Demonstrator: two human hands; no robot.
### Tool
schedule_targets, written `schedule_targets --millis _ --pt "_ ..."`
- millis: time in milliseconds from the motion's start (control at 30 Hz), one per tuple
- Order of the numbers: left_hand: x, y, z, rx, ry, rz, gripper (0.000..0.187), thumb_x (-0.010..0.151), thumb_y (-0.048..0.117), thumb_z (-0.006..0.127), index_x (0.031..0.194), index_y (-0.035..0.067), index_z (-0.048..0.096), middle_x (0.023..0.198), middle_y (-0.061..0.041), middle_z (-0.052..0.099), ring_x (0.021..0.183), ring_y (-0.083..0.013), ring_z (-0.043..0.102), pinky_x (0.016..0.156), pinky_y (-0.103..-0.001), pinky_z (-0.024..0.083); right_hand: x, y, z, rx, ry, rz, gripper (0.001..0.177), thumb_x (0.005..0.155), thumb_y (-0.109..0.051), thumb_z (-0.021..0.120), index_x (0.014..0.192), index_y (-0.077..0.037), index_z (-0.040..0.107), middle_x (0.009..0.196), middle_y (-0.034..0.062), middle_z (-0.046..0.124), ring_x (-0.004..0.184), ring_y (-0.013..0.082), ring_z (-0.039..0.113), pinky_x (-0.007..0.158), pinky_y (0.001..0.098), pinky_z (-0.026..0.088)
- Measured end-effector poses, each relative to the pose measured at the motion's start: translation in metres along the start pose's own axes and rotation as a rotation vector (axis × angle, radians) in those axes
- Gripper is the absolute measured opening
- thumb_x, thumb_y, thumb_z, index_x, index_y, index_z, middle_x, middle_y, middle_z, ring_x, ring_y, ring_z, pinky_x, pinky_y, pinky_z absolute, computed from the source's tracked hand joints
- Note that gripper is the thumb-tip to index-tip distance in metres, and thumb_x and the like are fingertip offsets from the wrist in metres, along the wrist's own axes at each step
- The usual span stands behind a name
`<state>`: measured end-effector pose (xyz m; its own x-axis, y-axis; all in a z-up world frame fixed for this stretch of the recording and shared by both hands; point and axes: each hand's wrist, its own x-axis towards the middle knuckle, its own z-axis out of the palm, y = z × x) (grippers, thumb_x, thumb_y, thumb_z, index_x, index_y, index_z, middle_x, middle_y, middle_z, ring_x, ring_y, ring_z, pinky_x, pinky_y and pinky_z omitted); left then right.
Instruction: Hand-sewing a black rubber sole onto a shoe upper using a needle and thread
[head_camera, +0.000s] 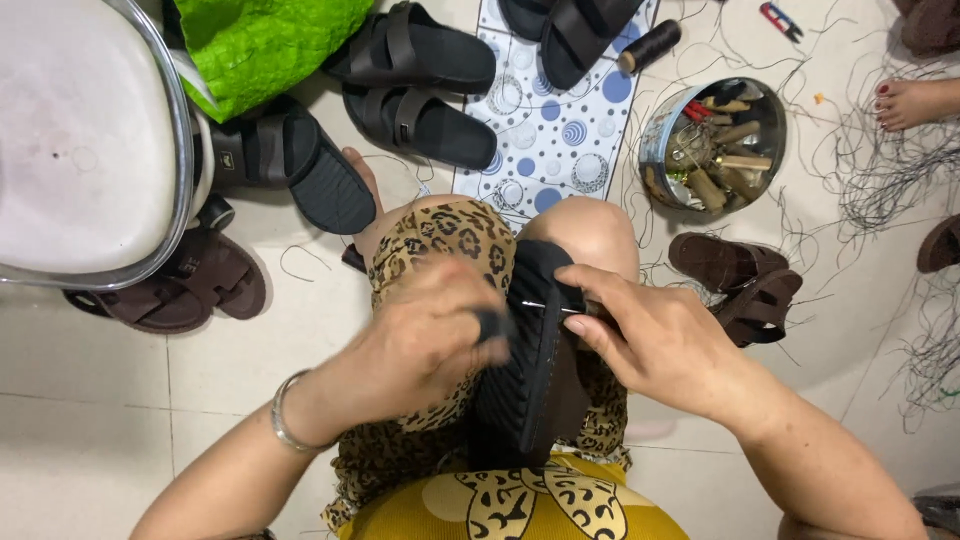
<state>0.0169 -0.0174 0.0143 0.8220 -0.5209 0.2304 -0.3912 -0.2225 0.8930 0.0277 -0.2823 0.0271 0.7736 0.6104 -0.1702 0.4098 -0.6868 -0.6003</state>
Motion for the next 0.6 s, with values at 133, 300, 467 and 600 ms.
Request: schedule_targets --millis 133,300,467,600 --pt "-0.004 0.008 0.001 -0.904 -0.170 -0.301 0.015 0.085 0.006 0.074 0.099 0.000 0.071 0.115 -0.010 0.073 0.097 -0.0200 0.073 0.093 -0.031 0.060 -0.003 -0.001 0.005 0.011 0.053 -0.034 0.041 0.085 -0.010 0.074 0.123 0.000 0.062 0.091 0.0124 0.077 0.049 0.0191 0.067 0.041 0.0330 0.050" --pt "0.000 0.003 0.026 0.016 0.039 -0.204 0.011 0.088 -0.008 0.061 0.090 -0.002 0.052 0.071 -0.008 0.058 0.049 -0.0152 0.052 0.043 -0.026 0.046 -0.003 -0.008 0.008 -0.066 0.158 -0.078 0.032 0.085 -0.010 0.078 0.111 0.005 0.066 0.092 0.0131 0.078 0.053 0.0175 0.068 0.047 0.0301 0.054" --pt "0.003 0.006 0.026 0.026 -0.049 -0.188 0.011 0.088 -0.008 0.062 0.092 -0.005 0.051 0.076 -0.015 0.061 0.050 -0.0217 0.058 0.043 -0.030 0.049 -0.027 0.015 -0.040 -0.235 -0.193 0.191 0.035 0.087 -0.024 0.069 0.122 -0.017 0.071 0.091 0.0034 0.076 0.053 0.0162 0.073 0.044 0.0304 0.062" --pt "-0.012 -0.012 0.020 0.147 0.189 -0.105 0.016 0.089 -0.010 0.066 0.080 -0.003 0.054 0.067 -0.009 0.057 0.052 -0.0159 0.050 0.046 -0.025 0.045 -0.062 0.059 -0.068 0.006 -0.381 0.418 0.066 0.078 -0.040 0.068 0.142 -0.028 0.058 0.058 -0.0019 0.085 0.022 0.0113 0.056 0.021 0.0296 0.045"
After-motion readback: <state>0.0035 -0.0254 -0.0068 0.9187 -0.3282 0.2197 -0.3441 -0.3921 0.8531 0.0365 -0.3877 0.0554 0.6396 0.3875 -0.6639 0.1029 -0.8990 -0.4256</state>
